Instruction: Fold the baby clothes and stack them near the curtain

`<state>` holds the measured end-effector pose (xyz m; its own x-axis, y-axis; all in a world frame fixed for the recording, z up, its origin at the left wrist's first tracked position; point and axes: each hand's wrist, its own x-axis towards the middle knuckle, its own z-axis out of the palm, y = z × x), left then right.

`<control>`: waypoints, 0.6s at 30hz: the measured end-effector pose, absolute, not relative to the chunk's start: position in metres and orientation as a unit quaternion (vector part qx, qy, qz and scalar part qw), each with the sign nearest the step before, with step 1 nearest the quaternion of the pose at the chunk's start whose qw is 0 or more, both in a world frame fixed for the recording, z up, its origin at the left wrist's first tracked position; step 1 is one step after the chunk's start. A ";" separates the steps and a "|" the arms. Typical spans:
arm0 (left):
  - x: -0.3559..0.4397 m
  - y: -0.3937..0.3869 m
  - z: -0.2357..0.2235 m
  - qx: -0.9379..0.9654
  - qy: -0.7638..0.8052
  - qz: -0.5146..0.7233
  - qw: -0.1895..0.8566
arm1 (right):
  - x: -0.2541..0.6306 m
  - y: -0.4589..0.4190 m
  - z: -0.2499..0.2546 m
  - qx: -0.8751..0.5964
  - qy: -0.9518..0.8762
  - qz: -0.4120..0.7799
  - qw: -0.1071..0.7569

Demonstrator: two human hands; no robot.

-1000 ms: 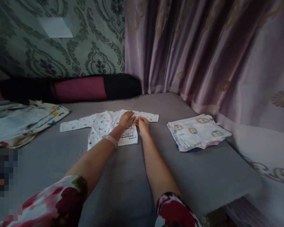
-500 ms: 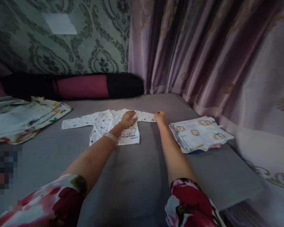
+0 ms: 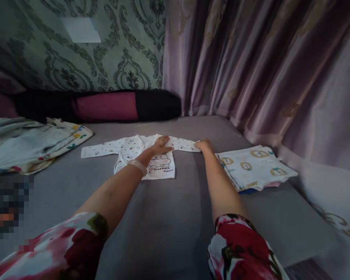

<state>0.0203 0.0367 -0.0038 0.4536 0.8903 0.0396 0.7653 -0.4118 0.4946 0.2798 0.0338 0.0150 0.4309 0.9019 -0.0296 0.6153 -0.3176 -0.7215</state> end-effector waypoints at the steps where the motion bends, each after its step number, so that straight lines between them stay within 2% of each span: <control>1: 0.020 0.037 -0.003 0.826 0.501 0.149 0.211 | 0.280 0.033 0.016 -0.784 -0.478 0.229 0.323; 5: 0.019 0.036 -0.001 0.824 0.506 0.131 0.219 | 0.271 0.027 0.028 -0.781 -0.453 0.255 0.345; 11: 0.021 0.034 0.003 0.827 0.511 0.120 0.201 | 0.243 0.024 0.055 -0.678 -0.406 0.323 0.520; 18: 0.022 0.033 0.004 0.823 0.512 0.121 0.215 | 0.208 0.029 0.077 -0.616 -0.362 0.418 0.562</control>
<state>0.0219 0.0328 0.0038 0.4465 0.8945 -0.0212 0.7903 -0.3832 0.4781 0.2082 0.0286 0.0772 0.3886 0.9150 -0.1087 -0.0245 -0.1076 -0.9939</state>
